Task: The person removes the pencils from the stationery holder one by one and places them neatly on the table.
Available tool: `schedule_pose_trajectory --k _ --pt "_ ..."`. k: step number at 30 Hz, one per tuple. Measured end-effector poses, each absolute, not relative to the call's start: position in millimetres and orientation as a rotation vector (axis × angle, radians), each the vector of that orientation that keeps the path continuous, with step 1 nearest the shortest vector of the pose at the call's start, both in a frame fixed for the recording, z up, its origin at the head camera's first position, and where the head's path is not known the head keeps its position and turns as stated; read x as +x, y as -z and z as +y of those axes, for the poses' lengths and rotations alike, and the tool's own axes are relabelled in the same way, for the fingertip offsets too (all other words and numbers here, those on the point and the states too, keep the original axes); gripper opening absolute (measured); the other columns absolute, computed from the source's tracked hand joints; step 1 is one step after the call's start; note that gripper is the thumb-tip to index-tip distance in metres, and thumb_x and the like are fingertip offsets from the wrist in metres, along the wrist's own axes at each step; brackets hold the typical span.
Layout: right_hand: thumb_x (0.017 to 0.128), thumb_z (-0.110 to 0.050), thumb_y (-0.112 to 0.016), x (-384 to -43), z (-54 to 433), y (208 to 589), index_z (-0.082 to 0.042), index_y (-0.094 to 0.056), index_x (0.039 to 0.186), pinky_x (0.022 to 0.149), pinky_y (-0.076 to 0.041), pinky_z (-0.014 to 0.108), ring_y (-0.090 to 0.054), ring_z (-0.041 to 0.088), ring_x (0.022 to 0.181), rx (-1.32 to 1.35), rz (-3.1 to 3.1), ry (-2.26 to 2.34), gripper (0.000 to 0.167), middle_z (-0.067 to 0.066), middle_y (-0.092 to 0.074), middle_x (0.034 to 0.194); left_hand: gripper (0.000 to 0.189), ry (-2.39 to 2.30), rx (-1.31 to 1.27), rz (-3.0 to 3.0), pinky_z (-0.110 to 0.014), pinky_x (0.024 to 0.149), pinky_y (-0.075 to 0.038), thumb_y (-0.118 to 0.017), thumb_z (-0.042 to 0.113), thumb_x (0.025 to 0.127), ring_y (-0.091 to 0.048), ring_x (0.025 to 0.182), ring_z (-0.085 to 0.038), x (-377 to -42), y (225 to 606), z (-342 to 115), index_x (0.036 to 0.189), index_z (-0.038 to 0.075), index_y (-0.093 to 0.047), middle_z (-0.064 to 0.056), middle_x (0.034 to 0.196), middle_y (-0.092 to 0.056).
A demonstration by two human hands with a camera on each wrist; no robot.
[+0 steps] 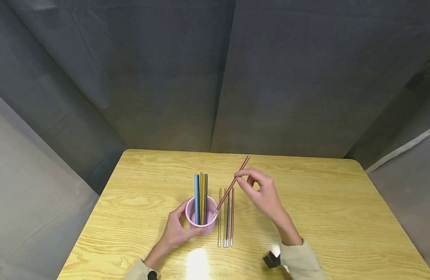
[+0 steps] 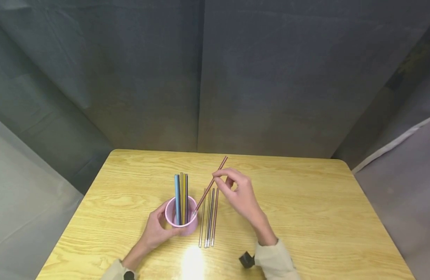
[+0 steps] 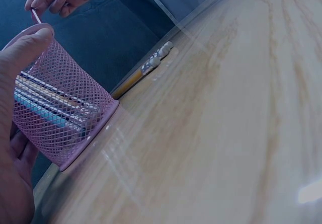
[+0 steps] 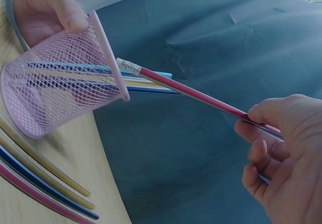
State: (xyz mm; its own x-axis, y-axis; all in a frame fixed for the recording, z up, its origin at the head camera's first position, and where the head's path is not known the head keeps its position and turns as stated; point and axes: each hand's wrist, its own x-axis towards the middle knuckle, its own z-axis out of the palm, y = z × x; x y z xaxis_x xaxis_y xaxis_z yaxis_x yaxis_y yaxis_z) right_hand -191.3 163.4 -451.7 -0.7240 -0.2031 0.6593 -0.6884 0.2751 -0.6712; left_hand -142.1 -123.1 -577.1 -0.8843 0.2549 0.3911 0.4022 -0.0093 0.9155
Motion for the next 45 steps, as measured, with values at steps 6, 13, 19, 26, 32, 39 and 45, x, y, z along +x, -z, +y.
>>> schedule_pose_trajectory --k 6,13,19,26,32,39,45 --pt "0.087 0.013 -0.075 -193.5 170.9 451.3 -0.004 -0.077 0.102 0.053 -0.04 0.03 -0.048 0.013 0.063 0.772 -2.112 -1.429 0.023 0.001 -0.062 0.076 0.092 2.035 -0.705 -2.146 -0.034 0.118 -0.046 -0.096 0.004 0.069 -0.06 0.131 -0.029 -141.9 577.7 -123.5 0.15 0.006 -0.053 -0.016 0.143 -0.063" --pt "0.094 0.002 -0.074 -193.1 177.2 447.4 -0.013 -0.078 0.105 0.055 -0.042 0.025 -0.05 0.014 0.065 0.776 -2.264 -1.397 0.019 -0.003 -0.067 0.083 0.092 2.042 -0.709 -2.142 -0.032 0.117 -0.046 -0.096 0.003 0.068 -0.061 0.131 -0.027 -143.0 580.1 -124.6 0.15 0.005 -0.053 -0.017 0.143 -0.063" --pt "0.096 -0.005 -0.074 -196.4 177.4 455.8 -0.016 -0.078 0.104 0.053 -0.043 0.024 -0.052 0.015 0.064 0.76 -2.362 -1.443 0.014 0.001 -0.071 0.085 0.092 2.053 -0.684 -2.161 -0.032 0.117 -0.046 -0.095 0.005 0.069 -0.06 0.132 -0.027 -143.3 578.4 -125.0 0.15 0.004 -0.052 -0.017 0.144 -0.062" --pt "0.096 -0.005 -0.074 -199.3 183.3 465.9 -0.014 -0.077 0.102 0.052 -0.041 0.021 -0.049 0.01 0.061 0.754 -2.46 -1.454 0.011 0.002 -0.072 0.084 0.091 2.076 -0.669 -2.154 -0.03 0.119 -0.043 -0.093 0.004 0.07 -0.059 0.133 -0.024 -142.7 578.2 -125.3 0.151 0.005 -0.052 -0.015 0.145 -0.062" --pt "0.095 -0.003 -0.074 -202.6 192.0 474.2 -0.013 -0.077 0.103 0.053 -0.04 0.018 -0.048 0.009 0.061 0.741 -2.571 -1.459 0.013 0.003 -0.069 0.081 0.091 2.07 -0.68 -2.152 -0.03 0.118 -0.044 -0.094 0.004 0.07 -0.06 0.132 -0.025 -144.0 578.5 -125.9 0.15 0.003 -0.051 -0.017 0.144 -0.062" --pt "0.096 -0.004 -0.073 -208.2 194.3 488.3 -0.014 -0.076 0.104 0.05 -0.037 0.017 -0.045 0.009 0.058 0.777 -2.728 -1.451 0.013 0.002 -0.061 0.071 0.09 2.061 -0.668 -2.168 -0.029 0.119 -0.042 -0.094 0.006 0.071 -0.059 0.134 -0.024 -144.7 579.5 -126.0 0.15 0.003 -0.052 -0.016 0.145 -0.062" --pt "0.099 -0.004 -0.069 -211.7 193.5 499.1 -0.012 -0.075 0.102 0.048 -0.04 0.017 -0.046 0.003 0.056 0.83 -2.812 -1.476 0.011 0.011 -0.074 0.094 0.089 2.061 -0.685 -2.147 -0.027 0.119 -0.041 -0.093 0.004 0.071 -0.059 0.133 -0.024 -144.0 580.6 -126.0 0.15 0.003 -0.052 -0.018 0.145 -0.062"
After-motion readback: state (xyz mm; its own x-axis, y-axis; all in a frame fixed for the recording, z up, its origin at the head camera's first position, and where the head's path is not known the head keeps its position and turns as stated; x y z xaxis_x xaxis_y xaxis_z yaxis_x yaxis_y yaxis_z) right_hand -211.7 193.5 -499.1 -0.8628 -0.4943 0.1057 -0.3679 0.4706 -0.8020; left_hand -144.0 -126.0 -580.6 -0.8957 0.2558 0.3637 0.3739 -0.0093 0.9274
